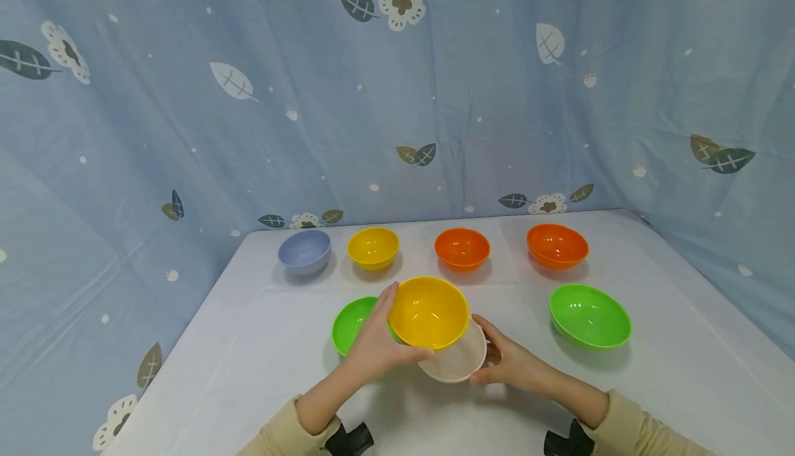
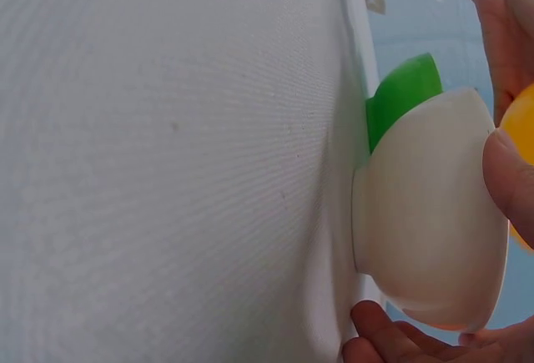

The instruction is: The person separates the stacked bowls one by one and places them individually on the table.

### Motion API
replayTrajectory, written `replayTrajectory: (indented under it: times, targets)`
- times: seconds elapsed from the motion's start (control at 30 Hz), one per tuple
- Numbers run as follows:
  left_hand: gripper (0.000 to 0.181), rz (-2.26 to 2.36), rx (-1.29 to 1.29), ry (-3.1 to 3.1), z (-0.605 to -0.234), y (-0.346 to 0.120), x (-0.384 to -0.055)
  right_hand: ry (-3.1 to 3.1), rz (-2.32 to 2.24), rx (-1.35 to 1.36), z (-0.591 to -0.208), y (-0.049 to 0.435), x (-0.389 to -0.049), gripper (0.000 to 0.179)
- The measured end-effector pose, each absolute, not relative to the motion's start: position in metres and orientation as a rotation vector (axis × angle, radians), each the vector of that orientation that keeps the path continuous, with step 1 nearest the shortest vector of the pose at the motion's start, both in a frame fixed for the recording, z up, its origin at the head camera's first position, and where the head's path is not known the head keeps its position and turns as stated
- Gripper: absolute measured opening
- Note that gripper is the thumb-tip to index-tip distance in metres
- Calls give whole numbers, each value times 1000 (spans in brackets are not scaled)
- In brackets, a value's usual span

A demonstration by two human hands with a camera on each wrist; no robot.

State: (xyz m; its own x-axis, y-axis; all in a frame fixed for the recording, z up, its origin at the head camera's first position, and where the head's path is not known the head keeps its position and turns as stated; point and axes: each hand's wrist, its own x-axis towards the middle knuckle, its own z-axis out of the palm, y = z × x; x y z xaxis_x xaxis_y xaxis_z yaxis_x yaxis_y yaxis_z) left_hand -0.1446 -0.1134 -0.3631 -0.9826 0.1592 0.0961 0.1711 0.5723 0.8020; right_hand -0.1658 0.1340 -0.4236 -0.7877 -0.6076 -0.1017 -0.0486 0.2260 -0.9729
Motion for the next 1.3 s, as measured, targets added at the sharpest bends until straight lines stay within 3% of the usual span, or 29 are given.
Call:
replayTrajectory:
  times: [1.3]
  targets:
    - [109, -1482, -43, -2679, -334, -187, -151, 2101, -1556, -561, -422, 132, -164, 104]
